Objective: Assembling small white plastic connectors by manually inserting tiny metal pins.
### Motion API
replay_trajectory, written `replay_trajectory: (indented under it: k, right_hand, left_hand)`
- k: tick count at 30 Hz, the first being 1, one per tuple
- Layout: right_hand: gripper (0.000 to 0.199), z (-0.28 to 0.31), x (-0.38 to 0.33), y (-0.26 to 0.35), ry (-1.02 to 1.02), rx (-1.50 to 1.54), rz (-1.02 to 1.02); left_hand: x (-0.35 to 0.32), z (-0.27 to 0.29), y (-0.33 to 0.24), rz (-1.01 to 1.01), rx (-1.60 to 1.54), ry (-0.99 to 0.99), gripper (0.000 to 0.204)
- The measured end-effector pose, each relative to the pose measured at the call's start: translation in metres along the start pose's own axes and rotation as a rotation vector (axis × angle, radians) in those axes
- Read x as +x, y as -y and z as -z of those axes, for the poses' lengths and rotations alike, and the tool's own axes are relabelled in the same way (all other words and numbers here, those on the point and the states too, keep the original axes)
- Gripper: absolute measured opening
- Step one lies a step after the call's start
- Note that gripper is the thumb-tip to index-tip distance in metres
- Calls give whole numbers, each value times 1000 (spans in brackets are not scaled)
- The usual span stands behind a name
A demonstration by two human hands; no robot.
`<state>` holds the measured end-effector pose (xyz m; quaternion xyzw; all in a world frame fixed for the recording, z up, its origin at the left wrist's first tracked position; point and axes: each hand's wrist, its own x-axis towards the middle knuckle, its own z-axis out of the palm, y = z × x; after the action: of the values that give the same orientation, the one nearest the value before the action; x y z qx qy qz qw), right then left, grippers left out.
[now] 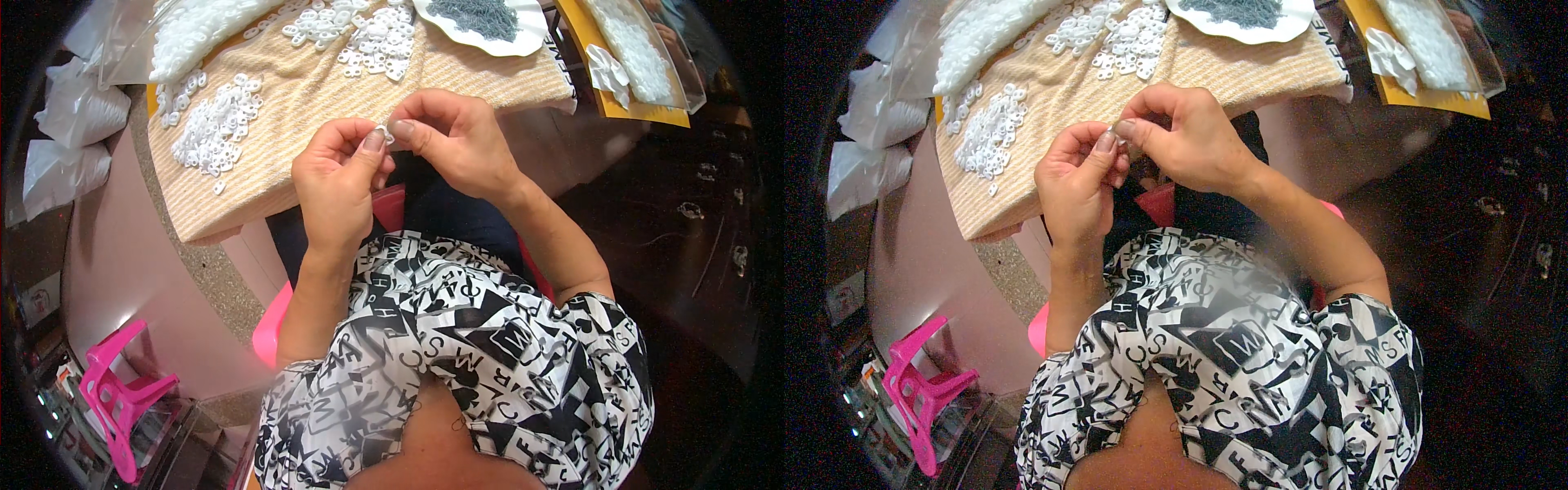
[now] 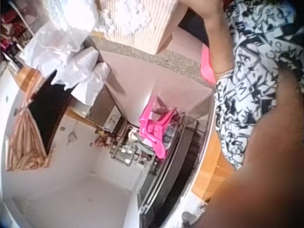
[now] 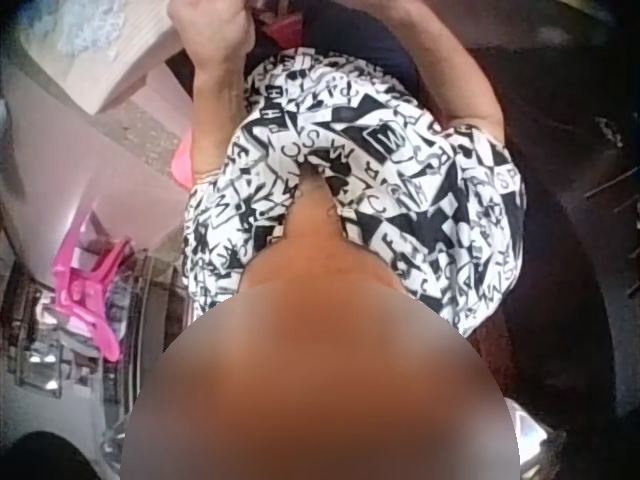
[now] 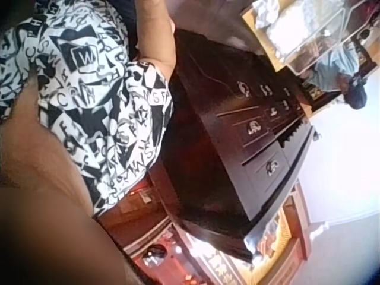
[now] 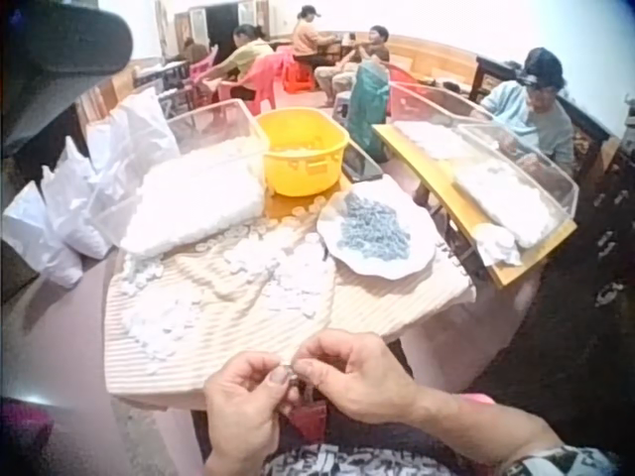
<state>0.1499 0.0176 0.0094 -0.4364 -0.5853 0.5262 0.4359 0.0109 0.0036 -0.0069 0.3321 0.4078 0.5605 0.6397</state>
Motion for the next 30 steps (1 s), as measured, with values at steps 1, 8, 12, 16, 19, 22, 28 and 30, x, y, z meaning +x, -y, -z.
replay_trajectory:
  k: [1,8,12,16,19,22,28,30]
  right_hand:
    - [11,-1,-1,1,-4,-13,28]
    - [11,4,1,2,19,2,-49]
    - [11,0,0,0,30,93,-52]
    - [11,-3,1,-2,-11,-15,64]
    - [10,-2,0,-2,-13,-95,64]
    - [9,-8,-2,7,-11,-41,6]
    - [9,-11,3,12,-15,29,-112]
    - [16,-6,8,12,84,168,-244]
  left_hand:
    - [-1,0,0,5,-9,1,6]
    - [-3,0,-2,23,-12,33,6]
    - [-5,0,-3,10,15,33,6]
    - [-6,-1,-3,-43,56,18,6]
    - [-8,-3,0,-52,87,-20,4]
    - [-10,-5,-2,-108,137,-46,4]
    - [-1,1,-4,-90,120,-62,3]
    - [5,4,-8,-47,26,-82,3]
